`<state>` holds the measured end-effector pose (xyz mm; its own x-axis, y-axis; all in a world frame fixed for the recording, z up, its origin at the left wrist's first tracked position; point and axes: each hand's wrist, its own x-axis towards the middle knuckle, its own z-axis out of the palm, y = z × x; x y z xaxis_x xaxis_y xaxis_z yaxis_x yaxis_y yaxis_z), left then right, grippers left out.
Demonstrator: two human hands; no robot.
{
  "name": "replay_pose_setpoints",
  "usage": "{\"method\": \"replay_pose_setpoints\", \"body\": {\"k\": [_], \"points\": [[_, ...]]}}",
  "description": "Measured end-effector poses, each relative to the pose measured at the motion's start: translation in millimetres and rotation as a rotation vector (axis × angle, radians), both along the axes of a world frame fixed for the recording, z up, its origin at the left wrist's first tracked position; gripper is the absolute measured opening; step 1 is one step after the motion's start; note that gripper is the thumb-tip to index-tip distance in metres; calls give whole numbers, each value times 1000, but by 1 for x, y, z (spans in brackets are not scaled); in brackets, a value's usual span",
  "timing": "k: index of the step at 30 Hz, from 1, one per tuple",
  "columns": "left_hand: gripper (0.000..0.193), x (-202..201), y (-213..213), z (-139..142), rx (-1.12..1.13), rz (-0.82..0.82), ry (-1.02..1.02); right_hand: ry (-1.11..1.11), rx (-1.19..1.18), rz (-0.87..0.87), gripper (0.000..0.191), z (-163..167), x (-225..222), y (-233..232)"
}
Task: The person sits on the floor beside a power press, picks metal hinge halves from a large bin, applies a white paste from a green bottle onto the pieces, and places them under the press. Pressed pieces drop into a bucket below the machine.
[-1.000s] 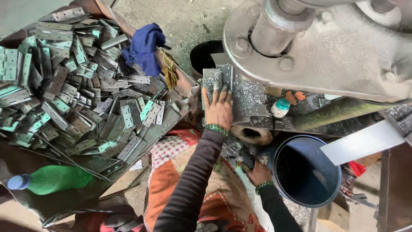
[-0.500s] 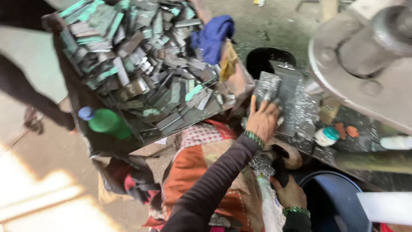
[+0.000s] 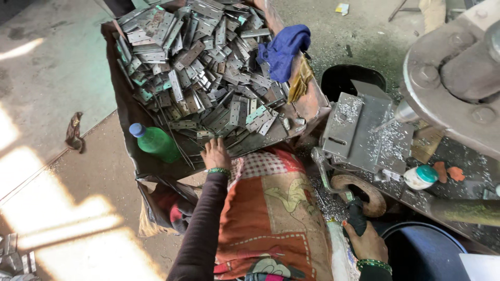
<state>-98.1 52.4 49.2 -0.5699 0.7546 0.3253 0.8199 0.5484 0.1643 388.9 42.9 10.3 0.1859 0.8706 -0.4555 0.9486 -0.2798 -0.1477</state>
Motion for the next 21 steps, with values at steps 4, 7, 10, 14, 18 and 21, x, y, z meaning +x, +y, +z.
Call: {"method": "replay_pose_setpoints", "body": {"k": [4, 7, 10, 14, 18, 21], "points": [[24, -3, -5, 0, 30, -34, -60, -17, -20, -31, 87, 1, 0, -3], [18, -6, 4, 1, 30, -25, -66, -16, -3, -14, 90, 5, -1, -3], [14, -6, 9, 0, 24, -40, -93, -24, -20, -17, 91, 6, -2, -2], [35, 16, 11, 2, 96, -115, -311, 3, 55, 41, 94, 2, -1, -4], [51, 61, 30, 15, 101, -213, -573, 18, 35, 7, 84, 0, 3, -12], [51, 87, 53, 24, 87, -202, -706, 22, 96, 28, 86, 2, 3, -15]]}}
